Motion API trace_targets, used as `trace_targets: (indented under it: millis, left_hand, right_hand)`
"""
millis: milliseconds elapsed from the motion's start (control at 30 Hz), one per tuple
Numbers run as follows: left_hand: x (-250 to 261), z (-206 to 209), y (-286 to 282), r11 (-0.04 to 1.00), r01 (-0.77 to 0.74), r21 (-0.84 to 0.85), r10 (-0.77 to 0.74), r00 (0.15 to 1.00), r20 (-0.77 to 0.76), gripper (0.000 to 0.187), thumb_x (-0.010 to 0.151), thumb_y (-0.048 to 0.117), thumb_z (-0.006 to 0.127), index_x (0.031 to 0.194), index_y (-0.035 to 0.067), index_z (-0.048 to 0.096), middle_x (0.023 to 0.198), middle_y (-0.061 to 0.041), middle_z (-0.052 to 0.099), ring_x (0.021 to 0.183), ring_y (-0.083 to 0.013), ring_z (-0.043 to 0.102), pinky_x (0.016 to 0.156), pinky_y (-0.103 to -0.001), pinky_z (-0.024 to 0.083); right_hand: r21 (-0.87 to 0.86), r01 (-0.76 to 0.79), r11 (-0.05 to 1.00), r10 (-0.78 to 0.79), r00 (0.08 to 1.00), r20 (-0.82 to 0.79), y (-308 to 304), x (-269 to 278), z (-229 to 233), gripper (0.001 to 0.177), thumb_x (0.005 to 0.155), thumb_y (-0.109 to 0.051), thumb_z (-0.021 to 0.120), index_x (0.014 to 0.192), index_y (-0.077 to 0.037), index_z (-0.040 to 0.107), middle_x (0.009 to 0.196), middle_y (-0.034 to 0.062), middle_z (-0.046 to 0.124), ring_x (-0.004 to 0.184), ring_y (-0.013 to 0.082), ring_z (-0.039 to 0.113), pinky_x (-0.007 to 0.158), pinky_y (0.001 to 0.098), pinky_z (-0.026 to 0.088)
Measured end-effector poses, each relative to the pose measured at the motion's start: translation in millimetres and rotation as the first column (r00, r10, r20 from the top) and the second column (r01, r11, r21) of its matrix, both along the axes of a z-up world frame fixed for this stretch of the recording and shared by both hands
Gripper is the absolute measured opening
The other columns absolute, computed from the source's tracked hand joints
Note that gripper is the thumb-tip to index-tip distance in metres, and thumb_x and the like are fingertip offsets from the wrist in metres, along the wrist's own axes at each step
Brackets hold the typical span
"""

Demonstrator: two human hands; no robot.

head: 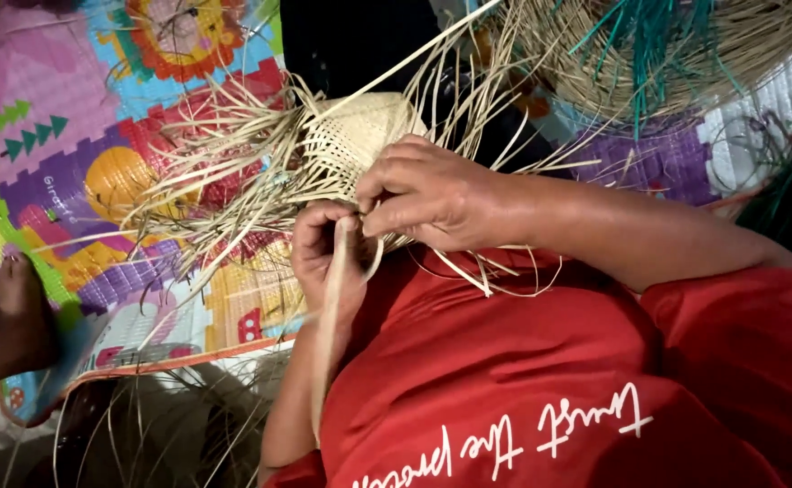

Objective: Weaving a basket using dried straw or grass fibers while sitting on a floor mat.

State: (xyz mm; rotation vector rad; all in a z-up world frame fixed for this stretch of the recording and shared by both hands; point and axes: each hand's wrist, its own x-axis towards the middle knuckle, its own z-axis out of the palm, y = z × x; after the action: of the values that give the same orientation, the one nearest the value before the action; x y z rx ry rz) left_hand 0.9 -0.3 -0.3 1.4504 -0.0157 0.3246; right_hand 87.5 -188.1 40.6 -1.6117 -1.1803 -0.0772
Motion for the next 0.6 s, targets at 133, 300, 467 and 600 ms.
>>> trace_targets:
  millis: [133,300,467,600]
  left_hand:
    - [2,26,-3,1.000,0.010,-0.003,-0.010,0.998,-0.063,0.007,0.101,0.003,0.066,0.101,-0.001,0.060,0.093,-0.011,0.063,0.085,-0.0158,0.059,0.078,-0.031,0.051]
    - [9,27,3,0.999,0.042,0.026,-0.040,0.995,-0.095,0.011,0.097,0.003,0.071,0.097,0.000,0.061,0.091,-0.009,0.067,0.078,-0.0109,0.056,0.075,-0.028,0.051]
    - [7,-10,10,0.998,-0.015,-0.054,0.012,0.999,-0.051,0.014,0.095,0.005,0.074,0.096,0.002,0.060,0.088,-0.010,0.065,0.078,-0.0136,0.059,0.075,-0.028,0.050]
    - [5,-2,2,0.988,-0.050,0.143,0.034,0.993,0.111,0.012,0.098,0.009,0.071,0.099,0.000,0.063,0.085,-0.012,0.060,0.077,-0.0202,0.056,0.073,-0.034,0.049]
  right_hand:
    - [-0.081,0.006,0.997,-0.004,1.000,0.027,0,-2,14,0.019,0.092,0.002,0.070,0.105,-0.011,0.076,0.119,0.0131,0.069,0.099,0.0300,0.061,0.089,0.0466,0.045]
    - [-0.064,0.004,0.998,0.003,0.994,0.110,5,0,5,0.013,0.095,-0.004,0.072,0.106,-0.012,0.075,0.120,0.0076,0.070,0.096,0.0259,0.062,0.085,0.0438,0.046]
    - [-0.085,0.019,0.996,-0.012,0.996,0.085,5,1,12,0.016,0.095,-0.005,0.071,0.109,-0.013,0.076,0.115,0.0080,0.070,0.094,0.0256,0.062,0.084,0.0424,0.047]
    - [-0.050,0.013,0.999,-0.009,0.997,0.077,7,2,2,0.017,0.100,-0.011,0.067,0.115,-0.014,0.075,0.112,0.0058,0.067,0.094,0.0259,0.062,0.082,0.0423,0.049]
